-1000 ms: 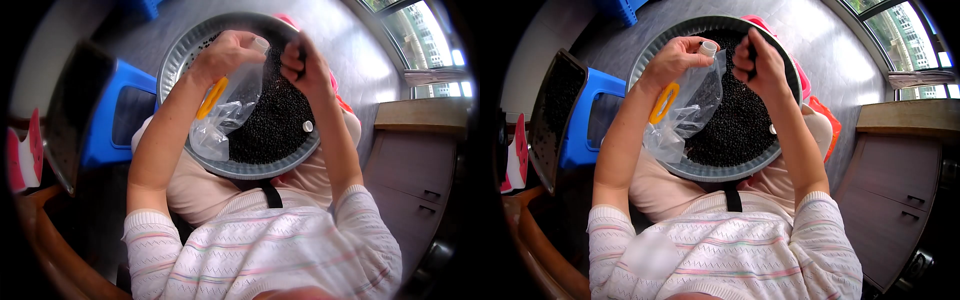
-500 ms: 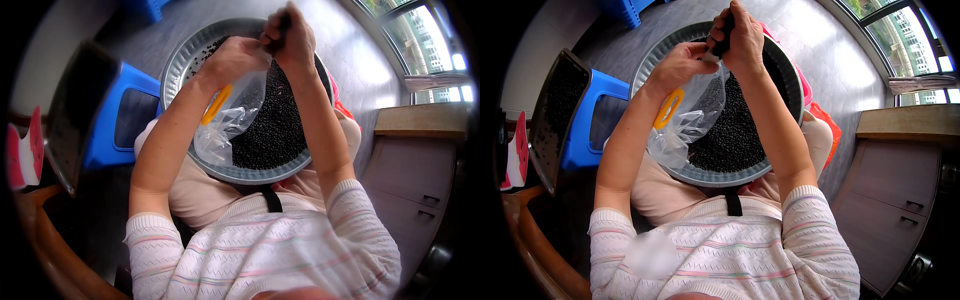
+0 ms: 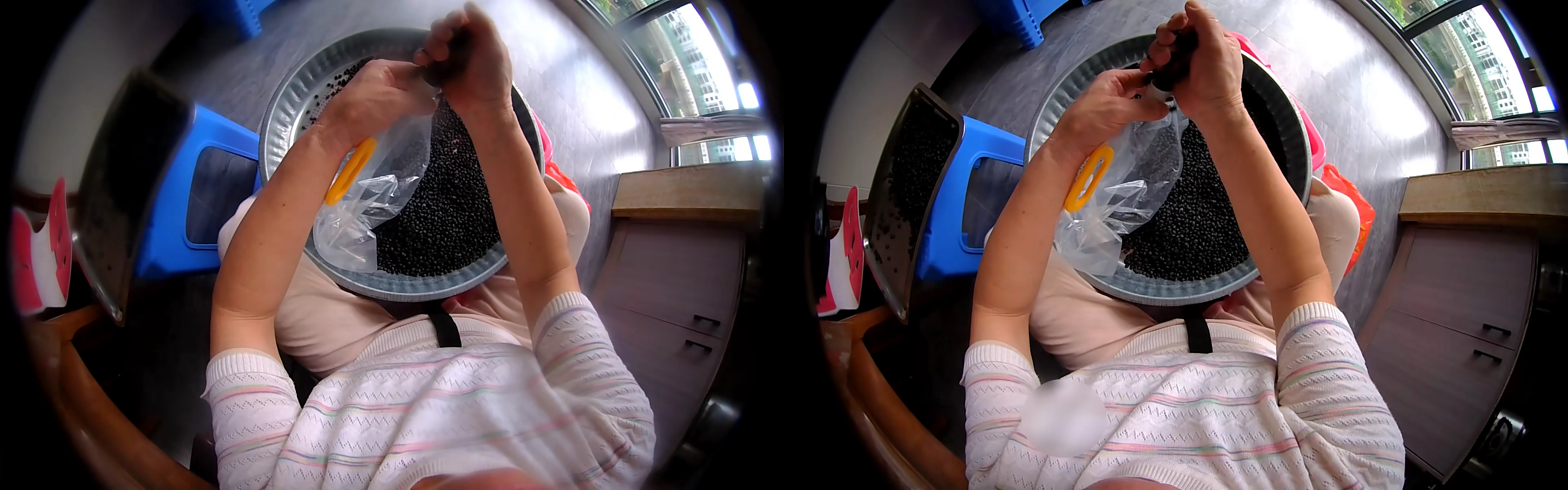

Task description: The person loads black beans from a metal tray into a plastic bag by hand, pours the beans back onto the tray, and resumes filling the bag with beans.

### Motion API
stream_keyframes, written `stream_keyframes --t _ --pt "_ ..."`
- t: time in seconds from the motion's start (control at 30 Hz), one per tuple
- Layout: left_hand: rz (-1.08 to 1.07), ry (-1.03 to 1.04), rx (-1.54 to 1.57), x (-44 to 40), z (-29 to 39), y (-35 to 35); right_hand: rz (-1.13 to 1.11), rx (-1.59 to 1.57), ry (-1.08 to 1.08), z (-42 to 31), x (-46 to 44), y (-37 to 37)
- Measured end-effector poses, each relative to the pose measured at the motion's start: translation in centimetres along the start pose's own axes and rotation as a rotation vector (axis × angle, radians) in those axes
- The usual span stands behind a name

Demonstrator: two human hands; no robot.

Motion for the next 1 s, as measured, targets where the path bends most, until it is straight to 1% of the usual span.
stream_keyframes --t 0.07,0.2,0.27,0.3,0.4,0.47,0.53,0.6,0.67,0.7,0.8,0.9,0.93,1.0 --pt "-0.01 0.02 0.006 0.0 0.1 0.0 -0.032 0.048 -0.028 0.0 0.1 0.0" --pt "0.009 -0.002 -0.022 0.2 0.4 0.2 -0.029 0.044 -0.043 -0.2 0.3 -0.2" --pt "0.019 -0.022 -0.061 0.3 0.7 0.3 -0.007 -0.001 -0.063 -1.1 0.6 -1.8" --pt "0.008 -0.007 -0.091 0.3 0.9 0.3 -0.051 -0.01 -0.066 -1.6 1.2 -3.1" --pt "0.011 0.05 -0.133 0.5 1.0 0.0 0.074 0.437 0.0 -1.3 4.8 -7.4" --pt "0.042 0.104 -0.113 0.4 1.0 0.2 0.162 0.86 0.099 1.5 8.3 -10.8" --pt "0.051 0.111 -0.152 0.2 0.8 0.0 0.01 1.454 0.014 4.5 12.5 -12.4" --pt "0.032 0.087 -0.161 0.1 0.4 -0.1 -0.288 1.814 -0.174 6.9 15.4 -11.6" --pt "-0.011 0.042 -0.139 0.0 0.1 -0.3 -0.379 1.968 -0.183 8.3 17.7 -9.5" --pt "-0.001 0.038 -0.153 0.0 0.1 -0.3 -0.436 2.011 -0.112 9.2 18.3 -9.6" --pt "0.034 0.03 -0.194 0.2 0.2 -0.4 -0.546 2.042 0.045 10.6 18.8 -10.3" --pt "0.015 0.017 -0.16 0.3 0.6 -0.2 -0.472 1.916 0.062 10.4 17.4 -11.5" --pt "-0.003 0.025 -0.14 0.2 0.5 -0.3 -0.381 1.768 0.101 9.7 16.6 -11.6" --pt "-0.035 0.038 -0.096 0.0 0.2 -0.3 -0.105 1.26 0.295 8.4 15.2 -12.7"
Point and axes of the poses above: each hand's wrist, its own x-axis away from the middle knuckle, its own y-axis out of the palm, z = x × y, the point moved 5 cm from there along -x, towards the middle knuckle, and after that the axes turned 1 degree about x, right-handed, at the moved point
